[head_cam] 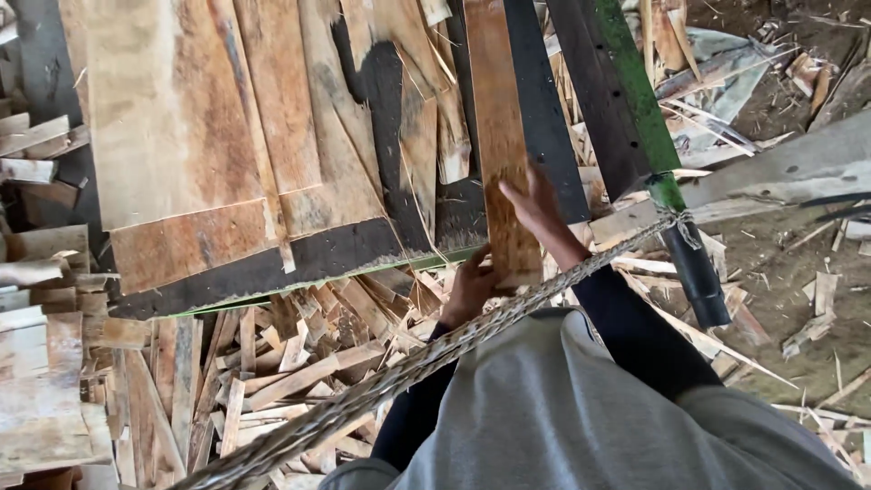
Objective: Feeding and organizing thin wood scraps into a processing machine in a workshop.
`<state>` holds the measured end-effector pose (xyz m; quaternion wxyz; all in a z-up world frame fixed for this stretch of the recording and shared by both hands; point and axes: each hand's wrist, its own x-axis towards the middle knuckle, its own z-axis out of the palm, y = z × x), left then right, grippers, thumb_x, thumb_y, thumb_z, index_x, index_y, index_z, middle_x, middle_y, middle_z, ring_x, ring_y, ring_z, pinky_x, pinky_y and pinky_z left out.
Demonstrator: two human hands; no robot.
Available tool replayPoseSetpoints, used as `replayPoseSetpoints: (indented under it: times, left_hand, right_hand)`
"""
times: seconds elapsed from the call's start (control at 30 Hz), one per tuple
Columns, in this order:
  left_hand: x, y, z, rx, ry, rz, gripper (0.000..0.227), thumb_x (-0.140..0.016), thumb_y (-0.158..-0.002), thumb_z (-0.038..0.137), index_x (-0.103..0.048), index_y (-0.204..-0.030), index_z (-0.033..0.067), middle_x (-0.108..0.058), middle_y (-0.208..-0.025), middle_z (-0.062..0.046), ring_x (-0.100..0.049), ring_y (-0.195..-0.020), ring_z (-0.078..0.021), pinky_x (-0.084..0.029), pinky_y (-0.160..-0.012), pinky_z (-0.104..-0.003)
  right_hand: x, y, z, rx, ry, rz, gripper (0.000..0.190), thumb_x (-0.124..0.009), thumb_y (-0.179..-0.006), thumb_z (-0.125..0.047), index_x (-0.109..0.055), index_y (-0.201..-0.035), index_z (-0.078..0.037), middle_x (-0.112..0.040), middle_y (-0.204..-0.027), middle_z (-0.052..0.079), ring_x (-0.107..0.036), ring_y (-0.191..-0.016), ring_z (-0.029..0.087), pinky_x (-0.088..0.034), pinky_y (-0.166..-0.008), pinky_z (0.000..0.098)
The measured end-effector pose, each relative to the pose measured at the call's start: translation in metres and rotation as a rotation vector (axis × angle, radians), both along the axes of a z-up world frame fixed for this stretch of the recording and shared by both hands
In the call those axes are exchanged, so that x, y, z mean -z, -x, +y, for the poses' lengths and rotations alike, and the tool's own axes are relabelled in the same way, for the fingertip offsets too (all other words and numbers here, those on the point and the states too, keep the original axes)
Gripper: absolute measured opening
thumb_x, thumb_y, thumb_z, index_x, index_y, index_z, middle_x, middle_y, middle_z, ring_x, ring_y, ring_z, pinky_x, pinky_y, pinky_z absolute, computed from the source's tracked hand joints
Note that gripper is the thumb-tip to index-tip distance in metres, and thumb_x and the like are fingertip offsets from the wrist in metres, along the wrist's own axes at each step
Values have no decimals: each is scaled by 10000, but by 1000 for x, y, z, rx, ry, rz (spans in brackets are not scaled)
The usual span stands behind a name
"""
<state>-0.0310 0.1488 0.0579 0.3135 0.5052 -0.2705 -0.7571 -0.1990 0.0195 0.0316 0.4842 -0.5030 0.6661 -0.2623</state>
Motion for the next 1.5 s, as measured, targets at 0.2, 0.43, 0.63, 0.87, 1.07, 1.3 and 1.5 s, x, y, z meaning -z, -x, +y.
replayPoseSetpoints:
  times: [0.2,0.43,0.63,0.87,1.07,1.3,1.5]
  left_hand:
    - [28,57,-51,-54,107,14,857,-584,-957,-51,-135,-1648,185,-669,-1284,-192,-743,-939,-278,-672,-725,-413]
    - [-34,69,-87,354,295,-739,816,-601,-1017,151,-111,-1668,177,-741,-1102,-171,-615,-632,-178,-511,-483,-287]
    - [-135,46,-64,-226,986,-971,485,-546,-1085,185,-439,-1557,156,-684,-1411,-133,-516,-569,-85,-418,-438,-186]
    - [-115,22,1,-245,933,-1088,419,-552,-1084,182,-487,-1496,142,-693,-1366,-128,-554,-659,-127,-447,-497,-232]
    - [-88,14,16,-151,1016,-1110,365,-557,-1083,179,-528,-1443,130,-700,-1327,-124,-586,-736,-162,-471,-547,-271]
    - [-58,-9,32,-35,1100,-1101,307,-562,-1082,176,-576,-1382,116,-709,-1281,-120,-623,-826,-204,-500,-606,-316]
    - [-40,-18,81,88,1107,-1104,263,-567,-1081,174,-617,-1330,104,-717,-1242,-116,-655,-903,-240,-524,-656,-356]
  right_hand:
    - [51,119,133,116,152,-527,576,-615,-1015,-209,-464,-1528,7,-503,-1553,242,-476,-1415,391,-415,-1183,423]
    - [-80,220,152,101,-38,-1190,608,-570,-1065,-407,-511,-1460,51,-651,-1346,241,-666,-1194,394,-535,-1081,520]
    - [-146,200,145,259,-117,-457,508,-599,-1016,-314,-598,-1378,43,-716,-1118,172,-720,-921,253,-604,-796,388]
    - [-124,215,147,123,-103,-185,375,-572,-1096,-273,-661,-1319,16,-661,-949,94,-575,-735,130,-473,-626,265]
    - [-137,200,149,154,71,-231,315,-583,-1117,-264,-681,-1258,-1,-670,-973,13,-558,-779,76,-450,-669,225]
    - [-143,196,157,62,83,-126,341,-576,-1122,-292,-690,-1272,-7,-671,-950,39,-589,-775,108,-491,-679,260]
    - [-154,183,160,76,119,33,325,-581,-1119,-287,-673,-1262,-10,-709,-998,53,-630,-820,133,-522,-689,296]
